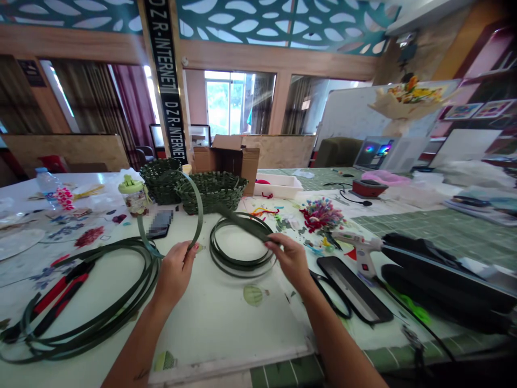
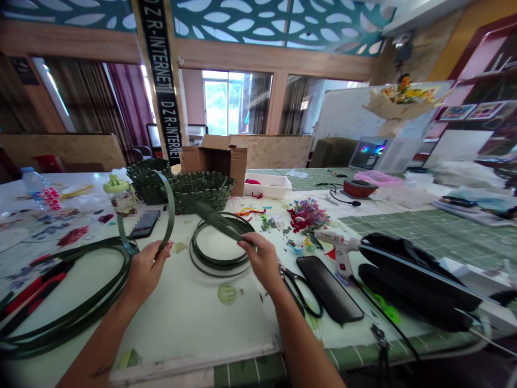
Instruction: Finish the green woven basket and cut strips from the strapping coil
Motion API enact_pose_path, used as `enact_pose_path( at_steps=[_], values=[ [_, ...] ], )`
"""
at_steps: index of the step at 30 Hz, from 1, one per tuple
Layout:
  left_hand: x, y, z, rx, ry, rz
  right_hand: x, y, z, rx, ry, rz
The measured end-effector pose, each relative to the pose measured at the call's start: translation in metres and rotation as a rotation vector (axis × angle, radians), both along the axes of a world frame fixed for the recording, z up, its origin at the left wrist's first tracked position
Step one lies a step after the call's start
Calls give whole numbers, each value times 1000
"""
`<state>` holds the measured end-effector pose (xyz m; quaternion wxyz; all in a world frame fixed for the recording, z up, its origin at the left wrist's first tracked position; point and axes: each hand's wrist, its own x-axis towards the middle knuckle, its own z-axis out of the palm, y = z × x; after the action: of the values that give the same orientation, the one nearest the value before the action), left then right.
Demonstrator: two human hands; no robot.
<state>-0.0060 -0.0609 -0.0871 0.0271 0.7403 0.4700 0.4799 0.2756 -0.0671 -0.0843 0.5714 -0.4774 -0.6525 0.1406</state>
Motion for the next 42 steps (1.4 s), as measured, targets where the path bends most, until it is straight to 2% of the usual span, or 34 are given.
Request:
enact_pose_path(
  at_steps=[2, 5, 8, 11, 15, 20, 23, 26, 30, 35, 39, 42],
  values=[
    [0, 0, 1, -8, -5, 4, 10, 2, 1, 15, 179, -24],
    [0, -1, 1, -25, -19, 3, 18, 5, 0, 28, 336, -14],
    [1, -3, 1, -64, -50, -6, 17, 5, 1, 41, 482, 48],
    [5, -5, 1, -160, -107, -49, 17, 4, 5, 68, 655, 131],
    [11, -6, -2, -282, -156, -73, 19, 2, 11, 95, 737, 170],
    [14, -2, -4, -133, -108, -77, 18, -2, 14, 87, 773, 219],
    [11, -4, -1, -162, -205, -12, 16, -5, 13, 35, 691, 312],
    [6, -6, 5, -249, -417, 22, 14, -8, 11, -9, 491, 445],
    [2, -3, 11, -282, -724, -118, 14, -10, 10, -6, 383, 498],
    [1, 2, 13, -503, -1038, -354, 9, -17, 16, -84, 226, 674],
    [-1, 1, 17, -671, -1223, -380, -1, -22, 20, -122, 112, 823],
    [-6, 0, 19, -714, -1319, -427, -7, -23, 20, -175, -9, 877]
  ],
)
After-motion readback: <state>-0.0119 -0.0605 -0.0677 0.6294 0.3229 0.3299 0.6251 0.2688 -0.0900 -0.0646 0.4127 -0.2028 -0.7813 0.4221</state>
